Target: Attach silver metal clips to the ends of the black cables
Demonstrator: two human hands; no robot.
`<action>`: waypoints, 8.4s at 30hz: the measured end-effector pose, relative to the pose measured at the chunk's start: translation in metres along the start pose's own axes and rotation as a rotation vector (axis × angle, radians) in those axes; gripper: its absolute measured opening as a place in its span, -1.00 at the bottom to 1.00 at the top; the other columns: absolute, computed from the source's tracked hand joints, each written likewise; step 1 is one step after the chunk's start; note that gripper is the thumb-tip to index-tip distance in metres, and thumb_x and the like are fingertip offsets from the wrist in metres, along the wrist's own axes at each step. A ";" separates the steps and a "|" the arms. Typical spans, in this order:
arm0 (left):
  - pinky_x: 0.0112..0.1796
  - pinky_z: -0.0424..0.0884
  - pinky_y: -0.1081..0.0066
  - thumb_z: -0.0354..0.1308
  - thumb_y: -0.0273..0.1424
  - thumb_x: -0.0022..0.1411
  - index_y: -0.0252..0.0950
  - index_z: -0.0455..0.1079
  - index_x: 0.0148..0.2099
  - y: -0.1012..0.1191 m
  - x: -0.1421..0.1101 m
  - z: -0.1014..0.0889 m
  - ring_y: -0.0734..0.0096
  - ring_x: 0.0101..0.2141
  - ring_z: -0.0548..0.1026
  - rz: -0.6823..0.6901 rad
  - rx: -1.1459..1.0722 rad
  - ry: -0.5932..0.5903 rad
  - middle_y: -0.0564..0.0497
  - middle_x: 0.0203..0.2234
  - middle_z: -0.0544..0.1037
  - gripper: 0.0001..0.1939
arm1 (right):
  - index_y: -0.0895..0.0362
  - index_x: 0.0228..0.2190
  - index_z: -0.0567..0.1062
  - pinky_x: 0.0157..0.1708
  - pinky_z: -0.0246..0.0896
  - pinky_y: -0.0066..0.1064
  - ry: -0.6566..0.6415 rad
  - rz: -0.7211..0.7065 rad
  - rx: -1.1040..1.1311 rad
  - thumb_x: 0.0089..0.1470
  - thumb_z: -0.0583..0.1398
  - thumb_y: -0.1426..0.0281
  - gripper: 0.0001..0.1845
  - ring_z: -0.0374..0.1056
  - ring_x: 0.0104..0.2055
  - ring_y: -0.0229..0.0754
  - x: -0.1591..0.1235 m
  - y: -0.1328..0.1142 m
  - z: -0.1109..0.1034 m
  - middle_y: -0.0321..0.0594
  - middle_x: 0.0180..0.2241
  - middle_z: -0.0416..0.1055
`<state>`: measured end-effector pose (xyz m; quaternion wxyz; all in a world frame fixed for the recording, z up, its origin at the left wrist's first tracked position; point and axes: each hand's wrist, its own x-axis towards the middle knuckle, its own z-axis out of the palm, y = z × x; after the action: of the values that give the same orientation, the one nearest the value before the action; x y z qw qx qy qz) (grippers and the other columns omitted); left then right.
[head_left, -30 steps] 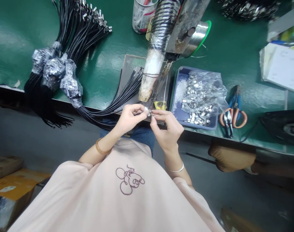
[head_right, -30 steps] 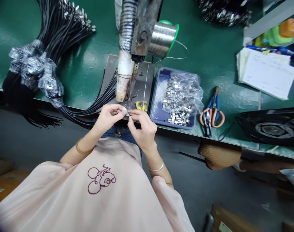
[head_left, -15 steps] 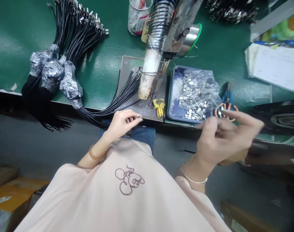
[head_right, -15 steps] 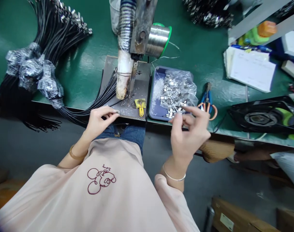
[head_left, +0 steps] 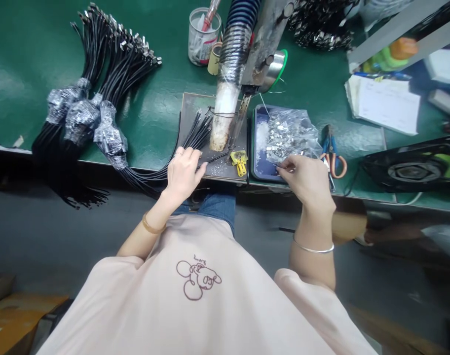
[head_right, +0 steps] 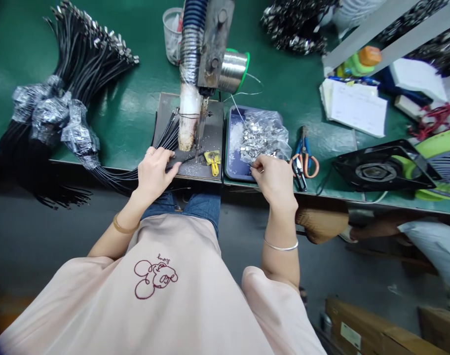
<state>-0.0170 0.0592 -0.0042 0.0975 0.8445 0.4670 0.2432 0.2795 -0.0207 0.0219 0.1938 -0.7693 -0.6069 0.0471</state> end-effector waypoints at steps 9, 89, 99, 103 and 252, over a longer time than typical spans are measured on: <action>-0.26 0.33 0.33 0.17 -0.50 0.21 -0.29 0.46 -0.31 0.004 0.000 -0.010 0.24 -0.31 0.40 -0.092 -0.232 -0.039 -0.02 -0.48 0.52 -0.94 | 0.04 -0.59 0.34 -0.40 0.23 -0.34 0.066 0.063 0.134 -0.15 0.22 0.48 -0.85 0.32 -0.47 -0.19 -0.008 -0.016 -0.009 -0.31 -0.53 0.39; -0.42 0.37 0.50 0.36 -0.12 0.10 -0.33 0.48 -0.41 0.041 -0.015 -0.002 0.53 -0.50 0.39 -0.352 -1.287 -0.106 0.02 -0.51 0.52 -0.65 | 0.05 -0.39 0.60 -0.20 0.55 -0.31 0.074 0.034 0.955 0.12 0.32 0.27 -0.88 0.55 -0.20 -0.17 -0.045 -0.115 0.045 -0.20 -0.23 0.57; -0.33 0.34 0.41 0.09 -0.29 0.36 -0.28 0.38 -0.38 0.051 -0.023 -0.006 0.45 -0.47 0.37 -0.168 -0.945 0.002 0.00 -0.50 0.48 -0.74 | 0.06 -0.41 0.55 -0.12 0.54 -0.26 0.124 -0.070 0.881 0.17 0.24 0.40 -0.89 0.57 -0.15 -0.15 -0.045 -0.118 0.047 -0.19 -0.18 0.57; -0.50 0.22 0.50 0.17 -0.02 0.28 -0.27 0.28 -0.38 0.047 -0.021 -0.005 0.59 -0.62 0.23 -0.341 -1.318 -0.258 0.14 -0.65 0.33 -0.58 | 0.03 -0.40 0.55 0.00 0.50 -0.14 0.288 -0.196 0.644 0.17 0.24 0.42 -0.89 0.54 -0.08 -0.09 -0.051 -0.123 0.047 -0.18 -0.17 0.58; -0.53 0.27 0.55 0.26 -0.20 0.16 -0.33 0.37 -0.39 0.039 -0.006 -0.001 0.59 -0.61 0.32 -0.413 -1.342 -0.213 0.12 -0.65 0.37 -0.71 | 0.07 -0.36 0.45 -0.27 0.47 -0.38 0.295 -0.430 0.511 0.20 0.22 0.52 -0.88 0.54 -0.28 -0.22 -0.027 -0.109 0.044 -0.25 -0.35 0.57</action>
<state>0.0087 0.0326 0.0106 0.6860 0.5156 0.3547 0.3712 0.1590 -0.0156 0.0154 0.4707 -0.5496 -0.6888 0.0437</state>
